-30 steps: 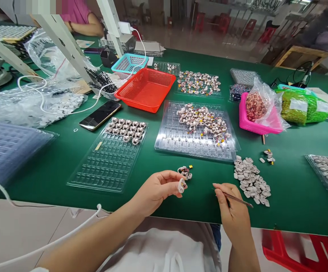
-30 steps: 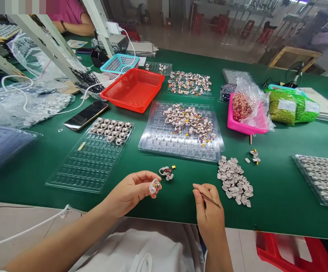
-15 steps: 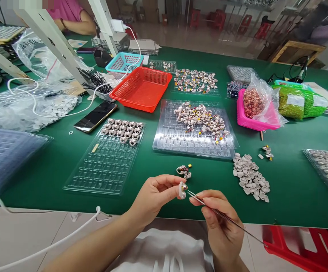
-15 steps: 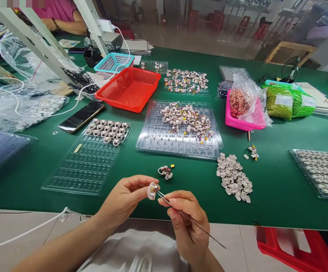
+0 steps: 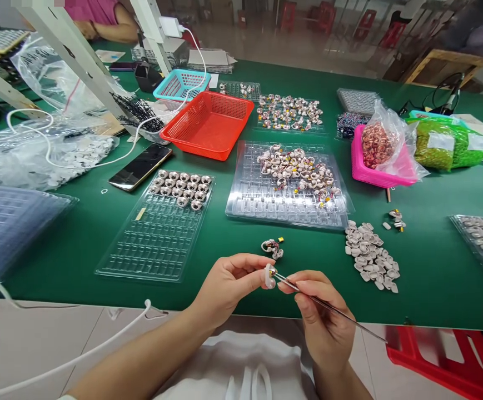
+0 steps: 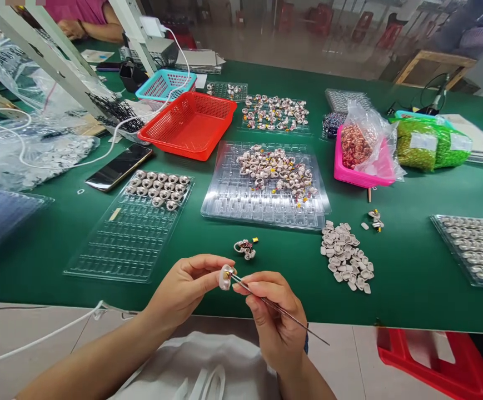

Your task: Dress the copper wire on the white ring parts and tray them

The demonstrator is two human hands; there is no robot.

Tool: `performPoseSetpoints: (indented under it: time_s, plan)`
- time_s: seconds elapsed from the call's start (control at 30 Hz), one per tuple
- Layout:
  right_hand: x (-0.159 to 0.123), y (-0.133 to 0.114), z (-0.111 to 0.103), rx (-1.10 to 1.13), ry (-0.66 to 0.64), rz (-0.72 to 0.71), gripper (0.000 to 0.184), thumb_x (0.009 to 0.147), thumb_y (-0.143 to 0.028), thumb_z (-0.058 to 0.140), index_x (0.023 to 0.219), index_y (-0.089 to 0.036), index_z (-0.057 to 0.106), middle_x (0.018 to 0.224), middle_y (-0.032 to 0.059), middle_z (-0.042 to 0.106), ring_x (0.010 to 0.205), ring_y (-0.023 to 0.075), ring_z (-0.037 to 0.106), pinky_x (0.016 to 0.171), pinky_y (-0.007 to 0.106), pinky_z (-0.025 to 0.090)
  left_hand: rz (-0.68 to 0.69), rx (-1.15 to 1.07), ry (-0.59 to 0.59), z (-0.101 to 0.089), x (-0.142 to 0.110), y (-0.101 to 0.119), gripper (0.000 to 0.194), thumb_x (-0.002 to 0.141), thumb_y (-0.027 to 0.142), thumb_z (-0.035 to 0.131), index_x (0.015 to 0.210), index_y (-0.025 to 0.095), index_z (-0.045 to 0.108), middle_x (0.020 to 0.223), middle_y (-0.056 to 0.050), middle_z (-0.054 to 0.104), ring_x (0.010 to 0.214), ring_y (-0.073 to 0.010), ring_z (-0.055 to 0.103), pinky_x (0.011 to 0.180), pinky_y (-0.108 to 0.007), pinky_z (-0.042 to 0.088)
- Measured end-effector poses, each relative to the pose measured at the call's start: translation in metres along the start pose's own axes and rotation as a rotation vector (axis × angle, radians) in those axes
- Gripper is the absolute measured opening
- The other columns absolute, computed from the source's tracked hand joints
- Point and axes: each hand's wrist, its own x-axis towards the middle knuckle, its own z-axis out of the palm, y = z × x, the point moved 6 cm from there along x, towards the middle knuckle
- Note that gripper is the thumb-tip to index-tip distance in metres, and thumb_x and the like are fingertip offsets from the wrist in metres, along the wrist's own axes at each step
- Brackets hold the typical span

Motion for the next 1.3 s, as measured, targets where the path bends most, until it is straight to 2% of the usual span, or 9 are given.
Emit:
performPoseSetpoints:
  time_s: [0.23, 0.4, 0.5, 0.63, 0.77, 0.87, 1.0, 1.2, 1.3]
  plan:
    - [0.006, 0.003, -0.001, -0.043, -0.002, 0.036, 0.031, 0.095, -0.010, 0.060, 0.115, -0.031, 0.070, 0.106, 0.0064, 0.072, 0.097, 0.0224, 0.071, 0.078, 0.041, 0.065, 0.002, -0.015, -0.004, -0.001, 0.001, -0.001, 0.020, 0.074, 0.029, 0.087, 0.090, 0.018, 0.082, 0.077, -0.004, 0.080, 0.071, -0.0146, 0.071, 0.070, -0.024, 0.056]
    - [0.012, 0.005, -0.004, -0.006, -0.007, 0.094, 0.025, 0.095, -0.012, 0.061, 0.109, -0.030, 0.073, 0.097, 0.0050, 0.074, 0.087, 0.0202, 0.071, 0.073, 0.036, 0.063, -0.027, -0.020, -0.026, 0.001, 0.000, 0.000, 0.018, 0.074, 0.028, 0.087, 0.089, 0.018, 0.082, 0.074, -0.002, 0.079, 0.067, -0.0123, 0.068, 0.068, -0.022, 0.055]
    - [0.017, 0.001, -0.007, -0.017, -0.066, 0.092, 0.027, 0.095, -0.011, 0.061, 0.108, -0.030, 0.073, 0.095, 0.0041, 0.074, 0.087, 0.0197, 0.072, 0.073, 0.035, 0.062, -0.045, -0.013, -0.033, 0.001, -0.001, 0.000, 0.018, 0.073, 0.027, 0.087, 0.087, 0.017, 0.082, 0.073, -0.002, 0.078, 0.064, -0.0121, 0.067, 0.068, -0.023, 0.055]
    - [0.021, -0.008, -0.010, -0.113, -0.223, 0.004, 0.036, 0.092, -0.005, 0.061, 0.115, -0.031, 0.071, 0.100, 0.0051, 0.076, 0.094, 0.0222, 0.072, 0.075, 0.037, 0.062, -0.072, 0.012, -0.037, 0.003, -0.003, 0.000, 0.018, 0.071, 0.026, 0.088, 0.085, 0.016, 0.082, 0.072, -0.004, 0.078, 0.064, -0.0136, 0.068, 0.067, -0.025, 0.056]
    - [0.023, -0.016, -0.013, -0.162, -0.299, -0.083, 0.044, 0.090, 0.000, 0.059, 0.120, -0.030, 0.069, 0.103, 0.0058, 0.076, 0.096, 0.0216, 0.071, 0.074, 0.035, 0.061, -0.059, 0.050, -0.011, 0.008, -0.008, 0.008, 0.018, 0.070, 0.026, 0.088, 0.084, 0.017, 0.083, 0.074, -0.005, 0.080, 0.069, -0.0162, 0.072, 0.068, -0.025, 0.059]
    - [0.025, -0.021, -0.011, -0.204, -0.352, -0.131, 0.046, 0.090, 0.001, 0.057, 0.124, -0.028, 0.067, 0.108, 0.0071, 0.073, 0.097, 0.0205, 0.071, 0.074, 0.033, 0.062, -0.044, 0.054, -0.007, 0.011, -0.009, 0.013, 0.016, 0.071, 0.025, 0.088, 0.084, 0.018, 0.083, 0.072, -0.003, 0.079, 0.067, -0.0144, 0.072, 0.067, -0.023, 0.059]
    - [0.027, -0.033, -0.006, -0.301, -0.488, -0.266, 0.045, 0.092, 0.001, 0.052, 0.126, -0.025, 0.065, 0.110, 0.0100, 0.071, 0.094, 0.0194, 0.071, 0.072, 0.030, 0.061, -0.042, 0.077, -0.030, 0.010, -0.009, 0.012, 0.012, 0.074, 0.024, 0.085, 0.085, 0.019, 0.083, 0.071, -0.001, 0.079, 0.064, -0.0110, 0.069, 0.066, -0.019, 0.058]
    - [0.029, -0.037, -0.005, -0.426, -0.499, -0.324, 0.035, 0.093, -0.002, 0.053, 0.120, -0.022, 0.064, 0.106, 0.0095, 0.072, 0.087, 0.0170, 0.070, 0.072, 0.029, 0.060, -0.047, 0.063, -0.057, 0.008, -0.007, 0.006, 0.011, 0.077, 0.023, 0.084, 0.087, 0.018, 0.083, 0.073, -0.002, 0.078, 0.065, -0.0107, 0.067, 0.066, -0.019, 0.056]
    - [0.024, -0.041, 0.000, -0.515, -0.538, -0.422, 0.031, 0.096, -0.004, 0.048, 0.120, -0.018, 0.062, 0.103, 0.0114, 0.073, 0.094, 0.0188, 0.070, 0.079, 0.031, 0.060, -0.033, 0.086, -0.040, 0.007, -0.006, 0.003, 0.009, 0.078, 0.023, 0.082, 0.086, 0.018, 0.082, 0.073, -0.002, 0.078, 0.067, -0.0112, 0.067, 0.066, -0.019, 0.055]
